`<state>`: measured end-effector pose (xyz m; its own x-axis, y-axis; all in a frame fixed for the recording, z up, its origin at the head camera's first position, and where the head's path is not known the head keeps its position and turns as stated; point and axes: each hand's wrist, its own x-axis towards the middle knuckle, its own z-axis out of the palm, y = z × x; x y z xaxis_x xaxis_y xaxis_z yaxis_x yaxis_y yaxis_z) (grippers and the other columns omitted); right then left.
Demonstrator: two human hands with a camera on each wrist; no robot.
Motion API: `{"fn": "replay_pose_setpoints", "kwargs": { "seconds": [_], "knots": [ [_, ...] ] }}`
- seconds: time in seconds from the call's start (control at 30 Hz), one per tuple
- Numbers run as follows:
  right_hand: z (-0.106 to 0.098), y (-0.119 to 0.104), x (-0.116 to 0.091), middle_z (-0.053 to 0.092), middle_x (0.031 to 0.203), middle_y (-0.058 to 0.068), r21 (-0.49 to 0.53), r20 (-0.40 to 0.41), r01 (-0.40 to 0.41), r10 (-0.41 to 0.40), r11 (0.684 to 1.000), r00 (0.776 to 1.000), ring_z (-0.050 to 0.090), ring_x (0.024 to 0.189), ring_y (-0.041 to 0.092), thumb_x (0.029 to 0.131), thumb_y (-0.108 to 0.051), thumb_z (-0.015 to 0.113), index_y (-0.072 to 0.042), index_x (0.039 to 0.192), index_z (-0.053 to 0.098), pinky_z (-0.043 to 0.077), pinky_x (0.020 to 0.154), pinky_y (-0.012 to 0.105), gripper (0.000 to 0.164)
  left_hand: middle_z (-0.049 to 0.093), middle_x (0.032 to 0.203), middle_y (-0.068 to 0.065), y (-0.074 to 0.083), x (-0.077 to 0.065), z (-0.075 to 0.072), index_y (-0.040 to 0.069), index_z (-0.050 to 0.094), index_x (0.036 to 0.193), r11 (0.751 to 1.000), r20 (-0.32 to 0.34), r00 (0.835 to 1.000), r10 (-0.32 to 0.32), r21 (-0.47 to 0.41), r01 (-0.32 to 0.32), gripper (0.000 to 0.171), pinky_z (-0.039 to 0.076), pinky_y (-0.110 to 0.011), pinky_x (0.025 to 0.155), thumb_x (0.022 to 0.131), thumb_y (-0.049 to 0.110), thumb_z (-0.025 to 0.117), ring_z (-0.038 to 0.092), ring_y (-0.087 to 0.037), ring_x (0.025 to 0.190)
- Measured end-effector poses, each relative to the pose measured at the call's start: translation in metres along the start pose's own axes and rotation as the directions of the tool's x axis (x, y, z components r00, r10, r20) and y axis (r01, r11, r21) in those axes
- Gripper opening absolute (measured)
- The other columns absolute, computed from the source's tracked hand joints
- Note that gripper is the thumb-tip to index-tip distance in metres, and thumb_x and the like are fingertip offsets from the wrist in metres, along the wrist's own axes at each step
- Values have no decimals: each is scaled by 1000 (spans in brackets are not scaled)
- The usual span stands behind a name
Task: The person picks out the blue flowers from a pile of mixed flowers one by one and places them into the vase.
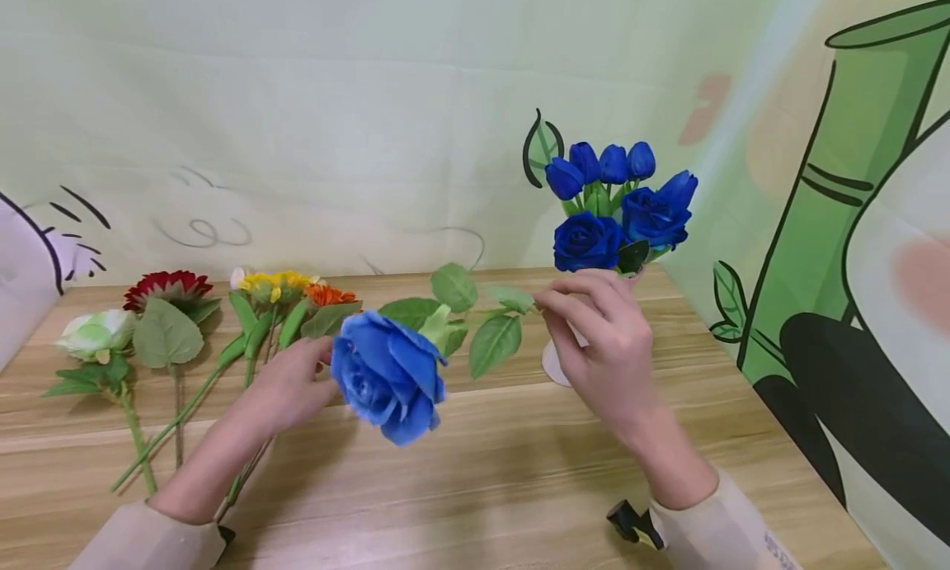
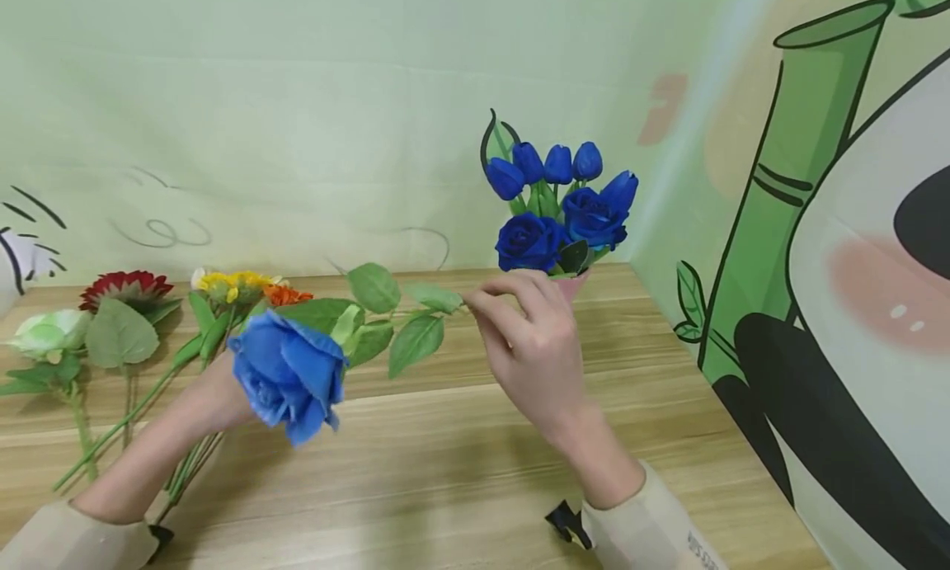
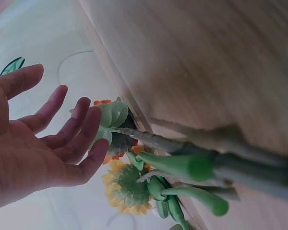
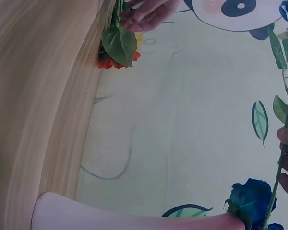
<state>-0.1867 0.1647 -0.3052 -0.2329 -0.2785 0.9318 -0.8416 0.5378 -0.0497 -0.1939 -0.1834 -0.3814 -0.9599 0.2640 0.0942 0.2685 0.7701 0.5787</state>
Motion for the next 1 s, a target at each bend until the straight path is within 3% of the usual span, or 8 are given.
{"fn": "replay_pose_setpoints", "kwargs": {
  "seconds": [0.33, 0.53, 0.87, 1.0],
  "knots": [
    [-3, 14, 2, 71, 97, 17, 17, -67, -96, 97, 995, 993, 65, 94, 35, 89, 9, 73, 5, 96, 77, 51, 89, 29, 10, 67, 119, -23, 1, 0, 2, -1, 67, 120, 1000, 21, 1000, -1, -6, 1, 35, 51, -57, 87, 100, 29, 67, 62, -41, 108],
    [-1, 19, 2, 71, 97, 17, 27, -122, -179, 181, 984, 976, 65, 94, 36, 88, 12, 70, 6, 95, 75, 49, 91, 23, 11, 66, 120, -23, 1, 0, 2, 0, 66, 121, 1000, 31, 999, -13, -10, 14, 35, 50, -57, 88, 101, 29, 67, 62, -41, 109],
    [-3, 30, 10, 69, 97, 17, -52, -184, -272, 259, 961, 948, 65, 88, 30, 97, -4, 67, 4, 103, 73, 51, 78, 27, 12, 65, 121, -24, 1, -1, 3, 1, 66, 121, 999, 45, 998, -33, -9, 34, 35, 50, -58, 87, 101, 30, 66, 61, -42, 109],
    [-6, 35, 10, 68, 96, 17, -78, -166, -319, 303, 945, 939, 67, 84, 29, 94, 2, 70, 4, 106, 70, 52, 75, 22, 13, 64, 121, -24, 1, -1, 3, 2, 66, 122, 999, 53, 998, -43, -8, 43, 36, 50, -57, 86, 101, 31, 66, 61, -42, 110]
  ]
}}
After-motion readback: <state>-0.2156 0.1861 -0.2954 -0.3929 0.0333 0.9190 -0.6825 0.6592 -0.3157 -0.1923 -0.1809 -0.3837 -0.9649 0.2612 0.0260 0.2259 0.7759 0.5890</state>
